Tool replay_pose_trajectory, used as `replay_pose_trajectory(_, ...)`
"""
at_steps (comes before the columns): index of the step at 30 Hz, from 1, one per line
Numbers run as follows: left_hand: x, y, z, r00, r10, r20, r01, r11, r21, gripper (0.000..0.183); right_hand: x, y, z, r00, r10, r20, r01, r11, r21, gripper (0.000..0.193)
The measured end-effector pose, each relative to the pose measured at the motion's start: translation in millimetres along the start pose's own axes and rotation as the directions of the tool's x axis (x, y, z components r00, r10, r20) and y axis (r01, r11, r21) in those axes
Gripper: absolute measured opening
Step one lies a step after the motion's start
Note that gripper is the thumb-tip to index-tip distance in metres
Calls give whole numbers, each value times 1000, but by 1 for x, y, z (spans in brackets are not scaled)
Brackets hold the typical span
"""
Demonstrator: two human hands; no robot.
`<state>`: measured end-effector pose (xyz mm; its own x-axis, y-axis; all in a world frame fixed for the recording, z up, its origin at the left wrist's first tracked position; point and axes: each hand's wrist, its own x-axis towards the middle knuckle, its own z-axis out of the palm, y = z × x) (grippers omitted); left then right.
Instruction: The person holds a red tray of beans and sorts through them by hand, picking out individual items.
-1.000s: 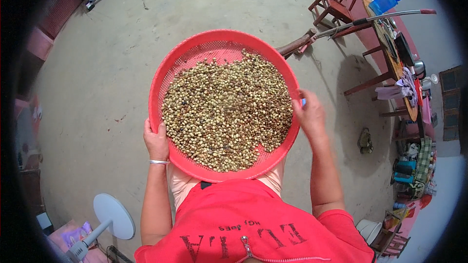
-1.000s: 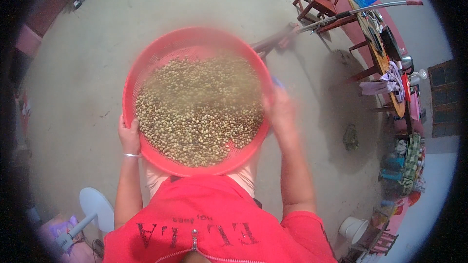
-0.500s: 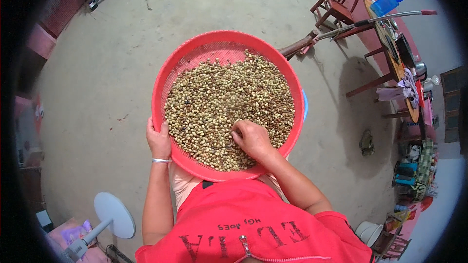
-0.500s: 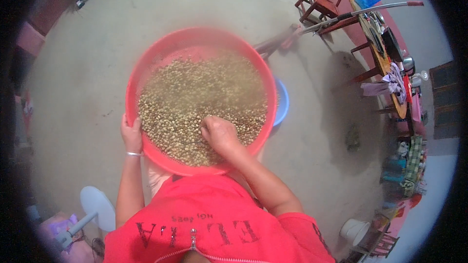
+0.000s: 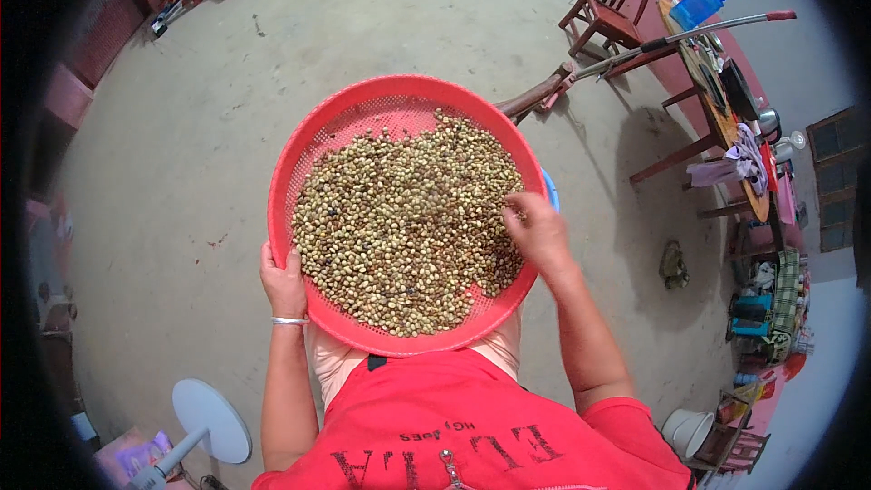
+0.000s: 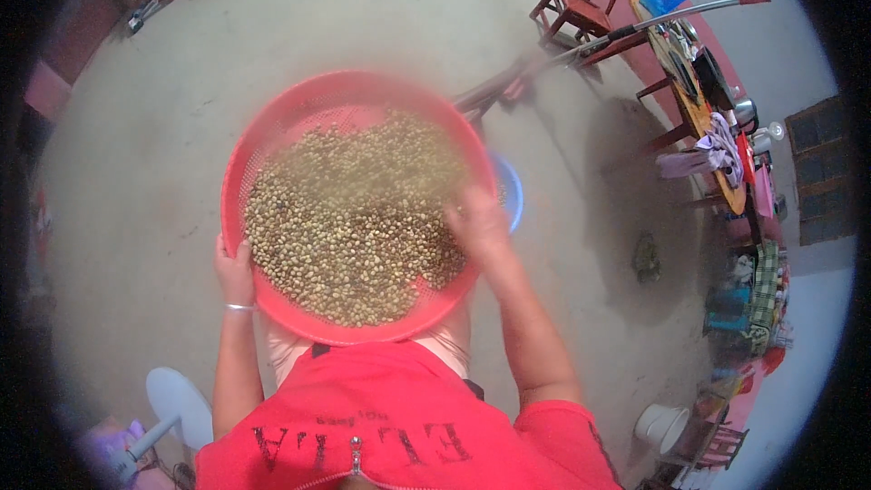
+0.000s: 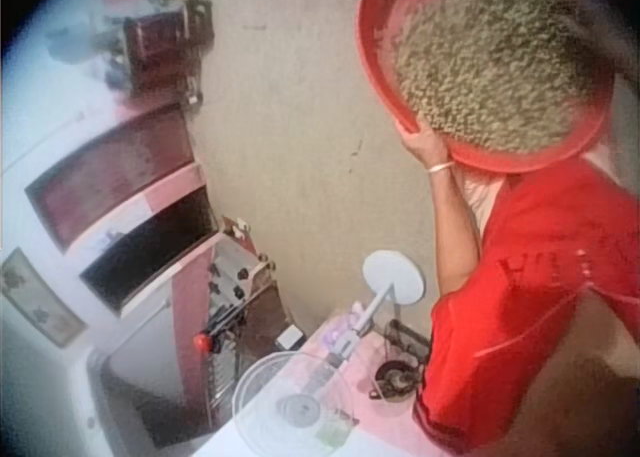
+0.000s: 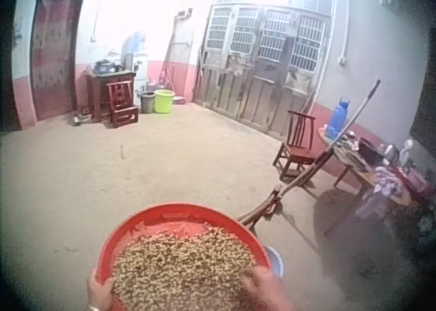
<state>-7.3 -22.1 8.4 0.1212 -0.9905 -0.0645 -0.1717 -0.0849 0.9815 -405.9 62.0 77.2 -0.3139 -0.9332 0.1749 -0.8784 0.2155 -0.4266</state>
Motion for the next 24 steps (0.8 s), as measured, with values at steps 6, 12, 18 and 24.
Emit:
replay_pose_trajectory(6,-2,4,1,1000,-9,-25,8,999,-52,26,3,-42,43,990,-119,79,116,992,47,14)
replay_pose_trajectory(12,-2,1,0,999,22,-30,-22,1000,18,25,6,-40,48,985,-105,135,104,995,12,13)
replay_pose_trajectory(18,0,-3,-2,999,27,-18,-27,1000,5,25,3,-26,24,998,-63,-22,64,996,55,11)
replay_pose_trajectory(24,-2,1,1,1000,14,-25,-15,1000,-14,25,18,26,-32,966,169,-195,-191,976,-106,14)
